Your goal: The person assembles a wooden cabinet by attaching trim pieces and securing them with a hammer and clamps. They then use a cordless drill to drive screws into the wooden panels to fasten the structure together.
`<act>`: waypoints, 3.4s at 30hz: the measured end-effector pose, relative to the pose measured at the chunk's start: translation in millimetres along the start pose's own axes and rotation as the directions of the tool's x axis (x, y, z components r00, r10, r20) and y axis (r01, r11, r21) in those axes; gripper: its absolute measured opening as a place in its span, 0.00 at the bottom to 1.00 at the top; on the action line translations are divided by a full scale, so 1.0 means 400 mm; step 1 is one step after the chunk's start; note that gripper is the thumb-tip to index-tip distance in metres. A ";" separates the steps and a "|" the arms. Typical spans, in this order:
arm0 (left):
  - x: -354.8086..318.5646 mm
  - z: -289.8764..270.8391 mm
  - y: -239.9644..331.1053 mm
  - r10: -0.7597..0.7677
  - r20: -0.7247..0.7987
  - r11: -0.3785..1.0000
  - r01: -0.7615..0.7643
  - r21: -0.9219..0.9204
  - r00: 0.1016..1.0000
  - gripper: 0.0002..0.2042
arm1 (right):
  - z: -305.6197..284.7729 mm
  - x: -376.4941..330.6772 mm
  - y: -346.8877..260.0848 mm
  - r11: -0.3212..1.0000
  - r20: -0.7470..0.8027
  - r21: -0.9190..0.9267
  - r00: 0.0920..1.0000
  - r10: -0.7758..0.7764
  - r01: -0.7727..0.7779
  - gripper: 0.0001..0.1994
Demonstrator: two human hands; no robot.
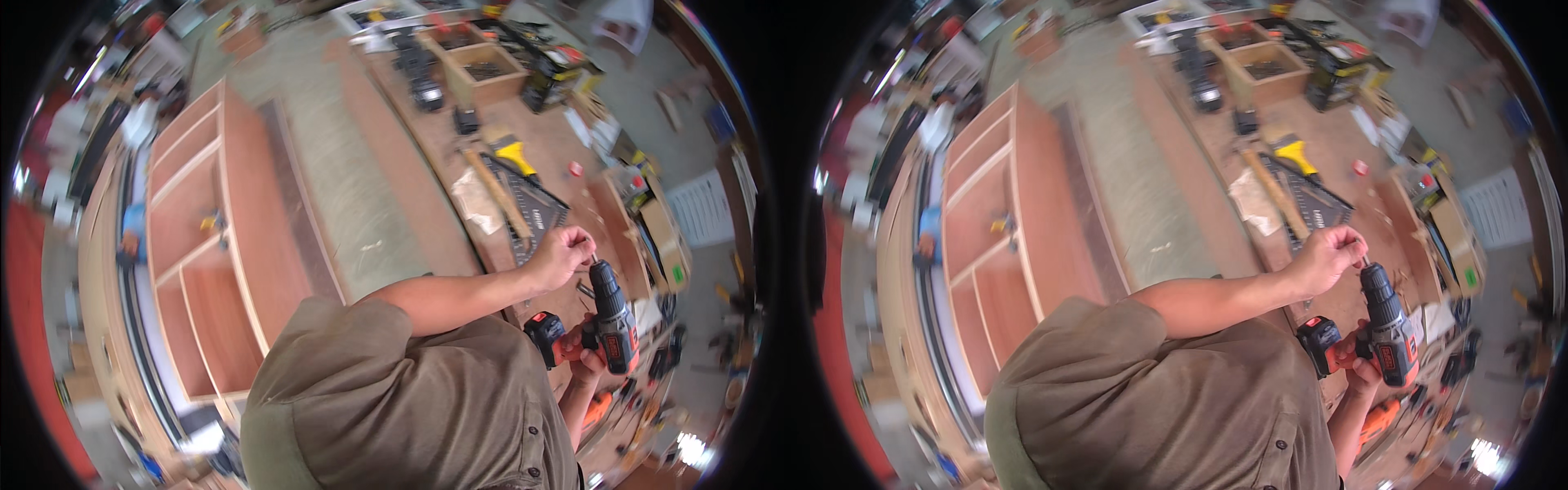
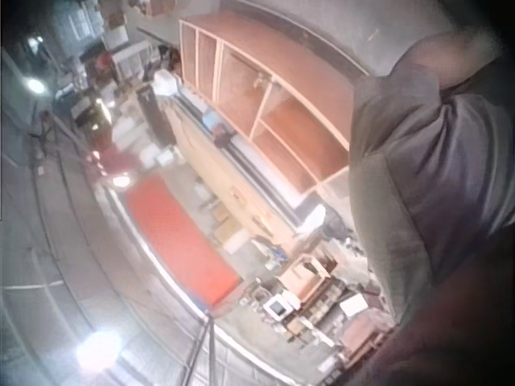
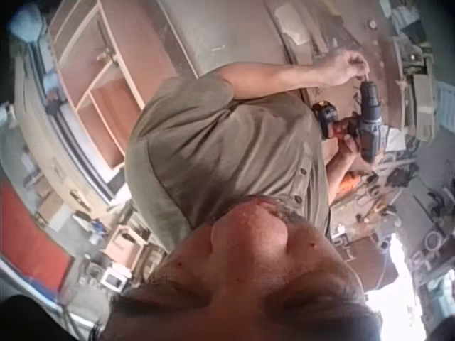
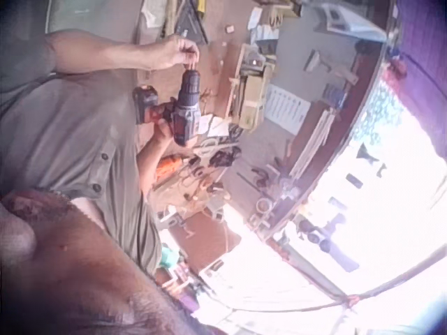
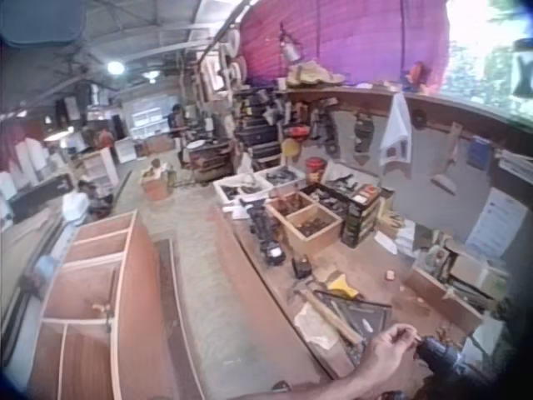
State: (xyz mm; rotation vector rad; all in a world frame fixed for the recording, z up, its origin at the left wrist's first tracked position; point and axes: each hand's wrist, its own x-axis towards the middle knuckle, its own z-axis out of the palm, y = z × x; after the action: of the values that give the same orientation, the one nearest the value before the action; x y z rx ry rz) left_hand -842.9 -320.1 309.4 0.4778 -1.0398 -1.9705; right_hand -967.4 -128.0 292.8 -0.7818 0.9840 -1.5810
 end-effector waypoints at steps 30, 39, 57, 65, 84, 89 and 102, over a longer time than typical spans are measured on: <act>-1.369 -1.084 -0.255 -0.541 -0.832 0.247 0.969 -0.012 0.127 0.33 | 0.492 0.332 0.344 0.400 0.648 -0.738 0.736 0.196 0.543 0.21; -1.108 -1.346 -0.014 -0.563 -0.768 0.080 0.945 0.317 0.305 0.29 | 0.483 0.321 0.359 0.772 0.245 -0.634 0.941 0.235 -0.028 0.23; 0.181 -0.640 0.092 -0.170 0.086 0.210 -0.049 0.976 0.982 0.11 | 0.030 -0.048 0.346 0.324 -0.581 -0.810 0.747 -0.323 -0.489 0.17; 0.238 -0.264 -0.078 -0.457 0.534 0.413 -0.362 0.836 0.712 0.07 | 0.048 -0.268 0.280 0.789 -0.782 -0.597 0.326 -0.531 -0.146 0.16; 0.047 -0.568 0.047 -0.472 0.176 0.248 -0.061 0.967 0.864 0.09 | 0.133 -0.036 0.302 0.836 -0.533 -0.516 0.695 -0.483 0.185 0.38; -0.074 -0.738 0.131 -0.315 -0.111 0.209 0.183 0.961 0.943 0.11 | 0.201 0.157 0.263 0.902 -0.218 -0.388 0.932 -0.288 0.189 0.30; -0.827 -1.492 -0.016 -0.263 -0.656 -0.274 0.597 0.754 0.708 0.15 | 0.550 0.622 0.355 0.912 0.366 -0.400 0.928 0.072 0.087 0.11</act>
State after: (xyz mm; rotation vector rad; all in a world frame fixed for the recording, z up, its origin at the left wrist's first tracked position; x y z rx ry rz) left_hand -269.4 -342.0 -60.0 2.2320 -2.3407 -1.0240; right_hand -768.1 -427.5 262.3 -1.3285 1.0370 -1.1739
